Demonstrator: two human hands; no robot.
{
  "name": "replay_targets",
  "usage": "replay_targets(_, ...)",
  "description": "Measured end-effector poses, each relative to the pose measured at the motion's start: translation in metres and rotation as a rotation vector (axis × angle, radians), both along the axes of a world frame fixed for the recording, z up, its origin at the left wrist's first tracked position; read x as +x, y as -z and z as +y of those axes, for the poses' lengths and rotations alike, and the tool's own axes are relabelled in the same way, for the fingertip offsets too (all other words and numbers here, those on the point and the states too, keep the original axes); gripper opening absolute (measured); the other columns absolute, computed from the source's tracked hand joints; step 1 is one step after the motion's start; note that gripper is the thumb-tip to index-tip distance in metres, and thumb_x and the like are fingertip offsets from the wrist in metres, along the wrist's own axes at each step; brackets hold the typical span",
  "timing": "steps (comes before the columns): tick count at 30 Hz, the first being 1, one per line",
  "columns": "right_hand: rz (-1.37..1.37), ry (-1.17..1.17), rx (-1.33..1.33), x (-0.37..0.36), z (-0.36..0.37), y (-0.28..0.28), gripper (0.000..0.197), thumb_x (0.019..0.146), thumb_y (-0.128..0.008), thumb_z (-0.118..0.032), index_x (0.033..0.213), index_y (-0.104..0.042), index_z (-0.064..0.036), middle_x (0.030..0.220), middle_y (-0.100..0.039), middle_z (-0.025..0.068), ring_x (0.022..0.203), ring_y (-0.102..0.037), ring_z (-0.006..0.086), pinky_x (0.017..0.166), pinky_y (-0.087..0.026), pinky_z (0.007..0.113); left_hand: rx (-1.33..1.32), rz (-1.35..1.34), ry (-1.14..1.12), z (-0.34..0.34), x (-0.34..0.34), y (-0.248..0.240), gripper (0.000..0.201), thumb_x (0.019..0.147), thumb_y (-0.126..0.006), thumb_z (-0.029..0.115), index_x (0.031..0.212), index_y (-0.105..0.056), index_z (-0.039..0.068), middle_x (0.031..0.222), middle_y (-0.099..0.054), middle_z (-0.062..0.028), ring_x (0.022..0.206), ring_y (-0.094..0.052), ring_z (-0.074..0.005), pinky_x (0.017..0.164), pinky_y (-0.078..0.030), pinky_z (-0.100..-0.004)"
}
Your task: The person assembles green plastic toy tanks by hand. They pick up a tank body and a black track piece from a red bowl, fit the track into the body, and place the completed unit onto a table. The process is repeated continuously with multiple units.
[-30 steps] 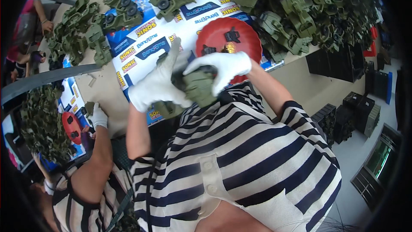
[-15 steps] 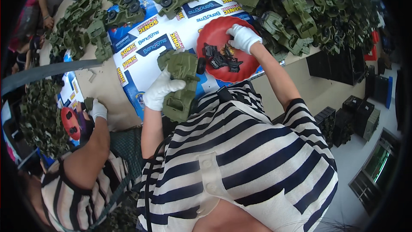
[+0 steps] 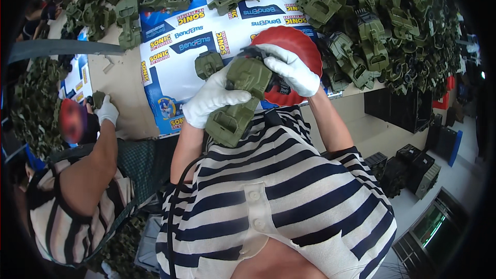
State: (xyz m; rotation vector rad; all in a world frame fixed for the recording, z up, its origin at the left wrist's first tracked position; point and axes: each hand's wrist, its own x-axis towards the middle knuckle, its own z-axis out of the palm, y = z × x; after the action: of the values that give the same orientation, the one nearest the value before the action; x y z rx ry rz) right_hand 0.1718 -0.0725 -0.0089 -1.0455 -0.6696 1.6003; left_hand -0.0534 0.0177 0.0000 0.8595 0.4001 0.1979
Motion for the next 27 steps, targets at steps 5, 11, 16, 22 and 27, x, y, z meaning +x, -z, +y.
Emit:
replay_targets(5,0.255,0.099,-0.006,0.001,-0.002,0.014,0.047,0.099,-0.059,-0.016,0.14,-0.047,0.0022,0.135,-0.056,0.0107,0.121,-0.056,0.0177,0.103,-0.046,0.033,-0.027,-0.027,-0.003,0.0,-0.001,-0.008,0.08,0.08,-0.081,0.023,0.145,-0.041,0.001,0.13,-0.058,-0.0064,0.116,-0.055,-0.0153,0.102,-0.042,-0.0306)
replay_targets(11,0.329,0.039,-0.012,0.0,-0.005,0.026,0.051,0.098,-0.059,-0.019,0.142,-0.044,0.0025,0.139,-0.054,0.0119,0.128,-0.052,0.0203,0.107,-0.044,0.035,-0.01,0.015,0.007,0.004,-0.003,0.0,0.071,0.083,-0.079,0.026,0.141,-0.047,0.001,0.125,-0.061,-0.0066,0.111,-0.058,-0.0154,0.098,-0.046,-0.0289)
replay_targets(16,0.382,0.017,0.011,0.002,-0.007,0.03,0.052,0.097,-0.062,-0.019,0.141,-0.045,0.0027,0.14,-0.053,0.0119,0.128,-0.052,0.0207,0.107,-0.044,0.035,-0.014,0.021,0.016,0.002,-0.002,0.001,0.069,0.084,-0.079,0.026,0.14,-0.048,0.002,0.125,-0.061,-0.0063,0.11,-0.058,-0.015,0.097,-0.046,-0.0288)
replay_targets(22,0.312,-0.066,0.033,0.012,-0.006,0.035,0.05,0.097,-0.063,-0.02,0.138,-0.049,0.003,0.137,-0.055,0.0111,0.126,-0.053,0.02,0.107,-0.043,0.035,-0.065,0.023,-0.024,-0.004,-0.003,0.001,0.071,0.081,-0.081,0.025,0.14,-0.049,0.002,0.123,-0.062,-0.0066,0.111,-0.058,-0.0155,0.099,-0.045,-0.0304)
replay_targets(27,-0.12,-0.046,0.154,0.008,0.006,0.026,0.048,0.102,-0.052,-0.034,0.133,-0.054,0.0027,0.131,-0.058,0.0103,0.121,-0.054,0.018,0.105,-0.041,0.034,0.025,0.017,-0.214,-0.014,0.007,0.0,0.092,0.072,-0.088,0.026,0.146,-0.039,0.002,0.133,-0.056,-0.0098,0.117,-0.056,-0.0198,0.104,-0.042,-0.0322)
